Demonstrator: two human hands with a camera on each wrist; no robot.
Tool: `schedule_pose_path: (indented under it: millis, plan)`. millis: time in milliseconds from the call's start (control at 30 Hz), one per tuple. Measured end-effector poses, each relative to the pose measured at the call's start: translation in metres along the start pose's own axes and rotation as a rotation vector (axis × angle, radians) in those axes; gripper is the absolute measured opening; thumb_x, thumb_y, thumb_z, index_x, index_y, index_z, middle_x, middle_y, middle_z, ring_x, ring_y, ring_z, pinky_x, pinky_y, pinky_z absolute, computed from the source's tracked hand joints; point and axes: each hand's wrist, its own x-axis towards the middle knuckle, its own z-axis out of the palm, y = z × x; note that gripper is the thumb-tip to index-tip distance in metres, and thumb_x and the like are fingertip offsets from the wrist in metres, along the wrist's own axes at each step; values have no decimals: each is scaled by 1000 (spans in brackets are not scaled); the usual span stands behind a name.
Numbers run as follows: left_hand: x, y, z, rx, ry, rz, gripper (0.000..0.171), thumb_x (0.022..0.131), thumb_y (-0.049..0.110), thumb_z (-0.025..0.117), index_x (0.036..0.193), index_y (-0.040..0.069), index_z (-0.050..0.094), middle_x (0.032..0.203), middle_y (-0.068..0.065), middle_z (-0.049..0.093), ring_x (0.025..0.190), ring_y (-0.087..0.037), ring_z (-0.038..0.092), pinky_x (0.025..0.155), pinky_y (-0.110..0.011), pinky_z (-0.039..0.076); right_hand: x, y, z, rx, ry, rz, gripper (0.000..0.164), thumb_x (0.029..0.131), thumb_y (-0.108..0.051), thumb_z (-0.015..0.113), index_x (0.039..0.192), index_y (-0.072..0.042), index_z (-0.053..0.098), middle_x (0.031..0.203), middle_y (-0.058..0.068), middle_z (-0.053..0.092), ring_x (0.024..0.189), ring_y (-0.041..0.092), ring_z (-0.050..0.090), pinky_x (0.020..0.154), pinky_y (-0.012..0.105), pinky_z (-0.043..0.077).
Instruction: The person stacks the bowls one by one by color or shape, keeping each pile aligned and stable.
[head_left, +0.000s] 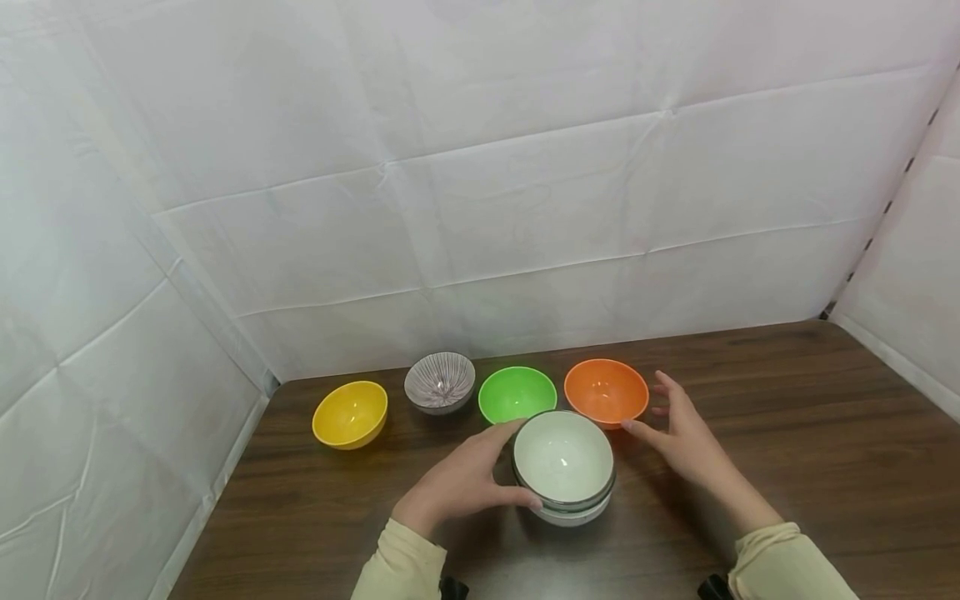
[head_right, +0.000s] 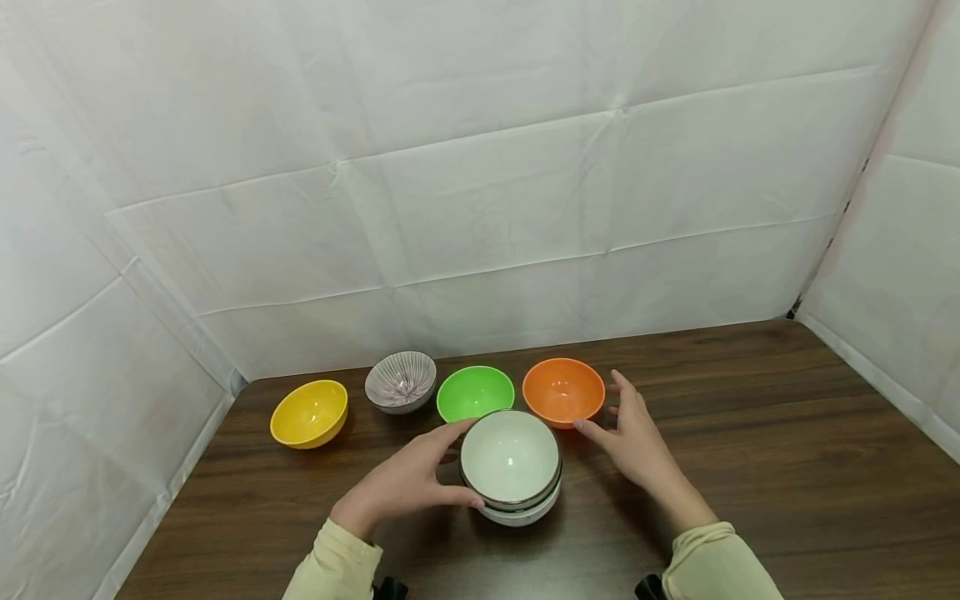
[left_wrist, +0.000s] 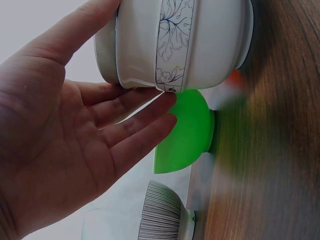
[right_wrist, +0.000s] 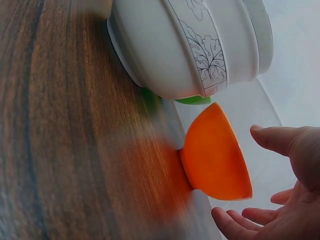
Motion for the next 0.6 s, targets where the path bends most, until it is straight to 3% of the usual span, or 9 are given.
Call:
schedule_pose_path:
  millis: [600]
  plan:
    - [0,1,-1,13,-6,-18,92,71,49,78,146,15,37,145,-3,46,131,-16,40,112,-47,37,1,1,4,18,-7,-20,92,89,-33,66,148,9,9,144,39,27,121,51,41,93,65,46]
